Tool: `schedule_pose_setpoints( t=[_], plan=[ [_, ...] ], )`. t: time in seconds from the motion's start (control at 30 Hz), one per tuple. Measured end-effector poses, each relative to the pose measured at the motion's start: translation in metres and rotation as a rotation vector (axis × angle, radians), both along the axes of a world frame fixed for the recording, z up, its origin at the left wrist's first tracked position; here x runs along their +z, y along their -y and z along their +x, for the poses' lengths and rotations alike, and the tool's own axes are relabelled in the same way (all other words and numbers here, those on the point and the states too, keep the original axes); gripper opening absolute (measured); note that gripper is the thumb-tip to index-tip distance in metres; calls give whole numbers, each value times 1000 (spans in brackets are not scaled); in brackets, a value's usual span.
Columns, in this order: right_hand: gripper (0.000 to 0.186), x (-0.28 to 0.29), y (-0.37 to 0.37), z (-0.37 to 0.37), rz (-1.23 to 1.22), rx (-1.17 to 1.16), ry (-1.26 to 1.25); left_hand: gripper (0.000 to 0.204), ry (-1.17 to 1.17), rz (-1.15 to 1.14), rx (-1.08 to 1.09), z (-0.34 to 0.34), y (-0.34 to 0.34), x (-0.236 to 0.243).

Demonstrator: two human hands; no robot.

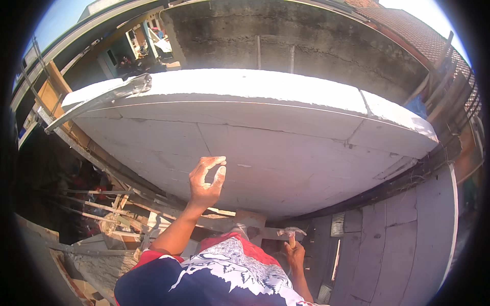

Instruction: The person cuts a white block with a hand saw, applies mortar to the wall with a trowel, and places the block into position. They then tap the block with a hammer to secure it and use a level to check alignment.

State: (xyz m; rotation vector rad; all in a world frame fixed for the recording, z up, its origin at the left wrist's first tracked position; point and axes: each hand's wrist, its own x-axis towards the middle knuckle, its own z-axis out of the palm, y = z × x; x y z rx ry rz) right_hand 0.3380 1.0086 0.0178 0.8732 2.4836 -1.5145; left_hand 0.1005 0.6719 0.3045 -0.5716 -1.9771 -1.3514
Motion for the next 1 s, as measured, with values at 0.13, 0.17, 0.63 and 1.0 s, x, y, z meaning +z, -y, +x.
schedule_pose_setpoints(
  t=[0.13,0.17,0.63,1.0],
  plan=[
    [35,128,29,-43,-23,-99,-173,18,255,0,-222,23,-57,-36],
    [36,145,30,-45,-5,-136,-269,17,341,15,-289,27,-73,-39],
    [44,504,-222,76,1425,-673,-130,17,44,-276,-1001,24,-215,37],
    [50,555,-367,113,1164,-452,245,20,14,-294,-1088,-5,-286,70]
  ],
)
